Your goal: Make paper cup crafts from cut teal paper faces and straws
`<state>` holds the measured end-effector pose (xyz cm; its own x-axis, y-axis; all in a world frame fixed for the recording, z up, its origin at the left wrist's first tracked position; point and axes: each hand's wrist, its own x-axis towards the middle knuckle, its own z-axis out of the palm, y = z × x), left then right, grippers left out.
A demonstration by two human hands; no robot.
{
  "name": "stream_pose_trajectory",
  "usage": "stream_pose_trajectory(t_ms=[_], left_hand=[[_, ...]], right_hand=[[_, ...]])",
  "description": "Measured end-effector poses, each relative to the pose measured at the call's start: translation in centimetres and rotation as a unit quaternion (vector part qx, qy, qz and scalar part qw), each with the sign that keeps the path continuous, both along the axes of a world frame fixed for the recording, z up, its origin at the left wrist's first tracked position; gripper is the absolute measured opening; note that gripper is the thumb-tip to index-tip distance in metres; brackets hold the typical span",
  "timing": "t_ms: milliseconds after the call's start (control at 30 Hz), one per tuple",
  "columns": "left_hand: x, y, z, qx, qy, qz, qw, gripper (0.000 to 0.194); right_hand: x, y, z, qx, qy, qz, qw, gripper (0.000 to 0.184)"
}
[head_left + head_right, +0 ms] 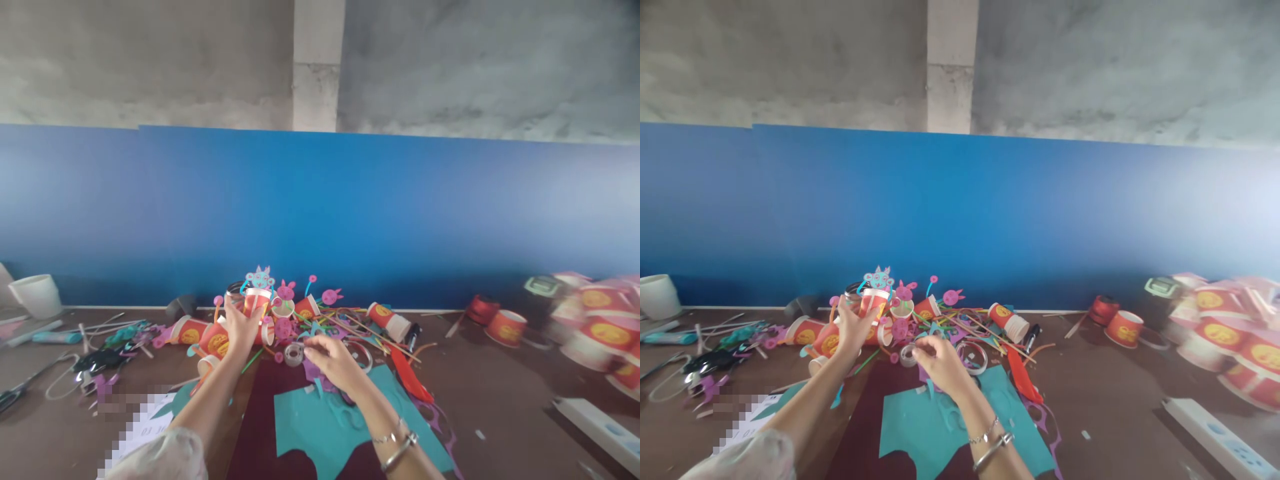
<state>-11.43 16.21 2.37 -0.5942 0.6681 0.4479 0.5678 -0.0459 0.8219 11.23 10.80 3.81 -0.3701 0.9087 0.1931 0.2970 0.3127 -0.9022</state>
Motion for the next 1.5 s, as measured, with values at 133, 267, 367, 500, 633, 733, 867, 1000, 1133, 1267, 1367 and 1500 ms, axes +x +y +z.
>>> stream_pose_trajectory(t_ms=[133, 267, 367, 500, 633, 733, 867, 1000, 1133, 1267, 1367, 1500], left_hand=[[0.0, 0.3, 0.0, -0.036, 0.021, 0.005, 0.999, 0.087], [0.0, 0.3, 0.1, -0.067, 0.049, -0.003, 0.997, 0.087], [0.0, 0.0, 0.1, -0.079, 0.065, -0.006, 0.995, 0.086], [-0.1, -0.5, 1.0, -0.089, 0.112, 0.027, 0.989, 0.088], [-0.8, 0.0, 3.7, -0.085, 0.204, 0.054, 0.974, 0.063], [-1.4, 1.1, 5.8, -0.101, 0.279, 0.001, 0.955, 0.047], [-1.5, 2.8, 7.6, -0.137, 0.324, -0.043, 0.935, 0.038], [-1.5, 3.6, 8.2, -0.175, 0.354, -0.06, 0.917, 0.04], [-1.5, 3.5, 8.2, -0.191, 0.369, -0.062, 0.908, 0.046], [-1.3, 2.9, 7.8, -0.177, 0.368, -0.046, 0.912, 0.057], [-0.7, 2.3, 7.7, -0.156, 0.36, -0.038, 0.919, 0.054], [0.9, 0.7, 7.4, -0.041, 0.32, -0.031, 0.946, 0.048]], right_hand=[[0.0, -0.1, 0.3, -0.005, -0.009, 0.003, 1.0, 0.027], [0.1, -0.2, 0.5, -0.003, -0.021, 0.0, 1.0, 0.026], [0.2, -0.1, 0.4, -0.003, -0.02, -0.001, 1.0, 0.027], [0.2, -0.2, 0.5, -0.005, -0.015, 0.001, 1.0, 0.026], [0.2, -0.1, 0.4, -0.001, -0.011, -0.007, 1.0, 0.027], [0.1, 0.0, 0.1, 0.002, -0.001, -0.003, 1.0, 0.028], [-0.1, 0.2, -0.3, 0.009, 0.001, -0.002, 1.0, 0.025], [-0.1, 0.3, -0.3, -0.002, -0.021, -0.022, 1.0, 0.023], [0.1, 0.3, -0.2, -0.002, -0.014, -0.011, 1.0, 0.024], [0.2, 0.0, 0.1, 0.003, 0.0, -0.001, 1.0, 0.025], [0.2, 0.0, 0.1, 0.0, 0.008, 0.0, 1.0, 0.024], [1.6, 1.5, -0.3, 0.016, 0.002, -0.102, 0.995, 0.018]])
